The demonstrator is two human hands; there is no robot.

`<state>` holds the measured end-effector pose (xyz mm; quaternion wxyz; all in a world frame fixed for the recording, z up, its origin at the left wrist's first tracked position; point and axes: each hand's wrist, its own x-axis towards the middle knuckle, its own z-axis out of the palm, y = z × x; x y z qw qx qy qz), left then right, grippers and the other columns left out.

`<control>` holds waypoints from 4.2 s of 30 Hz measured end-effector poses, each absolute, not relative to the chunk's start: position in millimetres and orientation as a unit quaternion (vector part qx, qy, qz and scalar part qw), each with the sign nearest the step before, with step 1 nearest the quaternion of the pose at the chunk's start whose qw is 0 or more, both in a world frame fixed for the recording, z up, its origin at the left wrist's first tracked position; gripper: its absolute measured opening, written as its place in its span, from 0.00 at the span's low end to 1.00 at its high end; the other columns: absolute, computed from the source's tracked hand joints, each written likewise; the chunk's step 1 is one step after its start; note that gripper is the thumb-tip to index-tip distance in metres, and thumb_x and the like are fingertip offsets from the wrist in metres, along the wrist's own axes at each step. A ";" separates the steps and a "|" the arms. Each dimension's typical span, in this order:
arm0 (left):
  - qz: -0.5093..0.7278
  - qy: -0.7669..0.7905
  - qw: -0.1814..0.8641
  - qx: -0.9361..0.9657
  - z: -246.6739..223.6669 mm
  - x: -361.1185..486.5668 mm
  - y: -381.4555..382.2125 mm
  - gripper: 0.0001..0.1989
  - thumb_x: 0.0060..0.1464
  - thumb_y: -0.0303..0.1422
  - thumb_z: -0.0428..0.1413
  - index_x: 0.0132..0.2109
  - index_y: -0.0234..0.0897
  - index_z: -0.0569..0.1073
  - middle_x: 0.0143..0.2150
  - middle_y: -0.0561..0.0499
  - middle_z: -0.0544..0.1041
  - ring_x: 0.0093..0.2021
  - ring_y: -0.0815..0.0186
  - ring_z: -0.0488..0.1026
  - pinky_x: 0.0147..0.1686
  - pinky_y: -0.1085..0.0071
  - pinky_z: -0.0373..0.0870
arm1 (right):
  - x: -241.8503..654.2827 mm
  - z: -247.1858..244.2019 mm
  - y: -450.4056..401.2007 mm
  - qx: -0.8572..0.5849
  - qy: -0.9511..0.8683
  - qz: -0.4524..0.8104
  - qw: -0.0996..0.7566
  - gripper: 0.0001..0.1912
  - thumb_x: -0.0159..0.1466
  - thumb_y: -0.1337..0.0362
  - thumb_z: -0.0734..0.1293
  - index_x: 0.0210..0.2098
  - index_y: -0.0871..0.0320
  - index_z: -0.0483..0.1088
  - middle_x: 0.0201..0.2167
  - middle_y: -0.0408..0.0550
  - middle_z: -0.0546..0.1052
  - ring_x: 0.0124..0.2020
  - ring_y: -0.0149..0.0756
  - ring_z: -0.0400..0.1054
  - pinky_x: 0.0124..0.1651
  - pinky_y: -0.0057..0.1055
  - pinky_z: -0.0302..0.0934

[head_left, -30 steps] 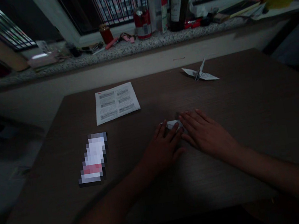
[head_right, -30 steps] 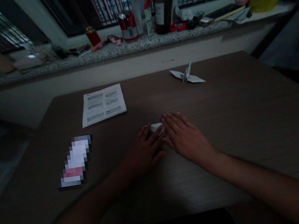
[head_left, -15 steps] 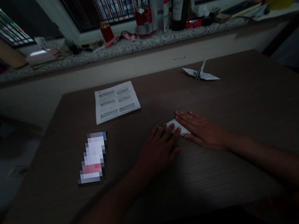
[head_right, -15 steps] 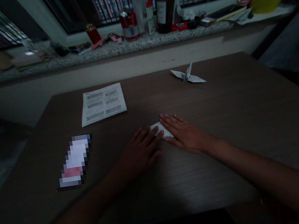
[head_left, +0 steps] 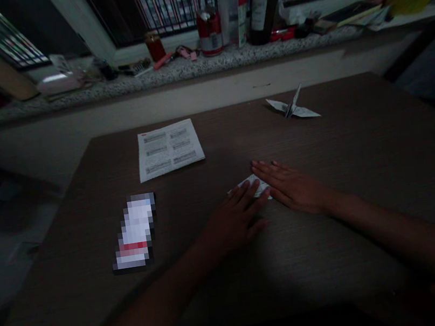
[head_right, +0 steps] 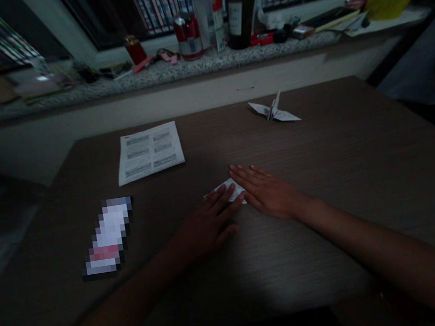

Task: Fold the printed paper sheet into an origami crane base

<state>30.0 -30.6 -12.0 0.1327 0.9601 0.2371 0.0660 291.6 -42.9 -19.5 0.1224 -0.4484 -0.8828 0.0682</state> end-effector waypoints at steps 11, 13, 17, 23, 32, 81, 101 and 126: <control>0.045 0.245 0.128 0.960 -5.0 32.6 -31.7 0.33 0.73 0.48 0.45 0.76 0.42 0.49 0.79 0.45 0.47 0.78 0.54 0.42 0.74 0.52 0.48 | 291.6 -13.9 -44.5 -0.464 -0.876 0.049 0.117 0.33 0.76 0.60 0.55 0.77 0.58 0.42 0.75 0.57 0.53 0.75 0.45 0.48 0.74 0.52 0.48; 0.047 0.248 0.123 0.960 -5.5 32.9 -32.1 0.32 0.72 0.49 0.45 0.76 0.42 0.51 0.79 0.46 0.47 0.78 0.54 0.42 0.74 0.52 0.48 | 289.1 -4.1 -45.6 -0.475 -0.872 0.026 0.116 0.32 0.76 0.61 0.55 0.76 0.62 0.47 0.74 0.59 0.56 0.75 0.46 0.49 0.74 0.52 0.49; 0.055 0.249 0.114 0.960 -8.2 33.2 -32.5 0.31 0.72 0.49 0.45 0.75 0.43 0.54 0.79 0.48 0.49 0.78 0.54 0.44 0.74 0.52 0.49 | 277.8 15.5 -43.0 -0.502 -0.855 -0.024 0.130 0.29 0.76 0.59 0.54 0.72 0.68 0.57 0.73 0.62 0.59 0.74 0.50 0.53 0.75 0.51 0.47; 0.062 0.247 0.112 0.961 -9.1 32.7 -31.7 0.29 0.72 0.48 0.45 0.72 0.40 0.61 0.77 0.45 0.55 0.78 0.53 0.45 0.75 0.53 0.48 | 267.2 -1.4 -32.2 -0.479 -0.869 0.018 0.124 0.31 0.77 0.55 0.53 0.74 0.67 0.53 0.74 0.62 0.56 0.75 0.47 0.49 0.75 0.49 0.49; 0.052 0.248 0.090 0.963 -12.3 32.1 -32.9 0.27 0.73 0.40 0.44 0.74 0.38 0.57 0.79 0.44 0.47 0.78 0.55 0.41 0.75 0.54 0.46 | 277.4 -23.4 -37.8 -0.474 -0.870 0.053 0.129 0.36 0.78 0.53 0.52 0.78 0.56 0.33 0.77 0.57 0.47 0.77 0.44 0.41 0.75 0.51 0.46; 0.059 0.324 0.088 0.940 7.3 22.7 -18.2 0.29 0.72 0.47 0.48 0.75 0.48 0.56 0.75 0.43 0.58 0.74 0.45 0.56 0.68 0.45 0.60 | 316.6 -11.3 -67.1 -0.474 -0.856 0.104 0.181 0.23 0.75 0.58 0.60 0.68 0.52 0.64 0.70 0.56 0.66 0.72 0.48 0.57 0.73 0.62 0.45; 0.062 0.310 0.071 0.946 0.4 21.8 -15.5 0.28 0.72 0.46 0.46 0.74 0.46 0.59 0.77 0.47 0.56 0.75 0.47 0.51 0.71 0.46 0.54 | 310.2 -12.6 -67.0 -0.438 -0.881 0.079 0.160 0.27 0.75 0.59 0.61 0.71 0.50 0.59 0.70 0.52 0.66 0.73 0.49 0.55 0.72 0.62 0.48; 0.088 0.283 0.098 0.950 7.1 21.3 -8.9 0.23 0.70 0.39 0.53 0.68 0.37 0.66 0.67 0.42 0.70 0.64 0.52 0.68 0.63 0.52 0.65 | 309.2 -10.0 -64.6 -0.415 -0.869 0.144 0.228 0.20 0.72 0.61 0.65 0.63 0.51 0.68 0.64 0.54 0.74 0.66 0.47 0.67 0.71 0.57 0.56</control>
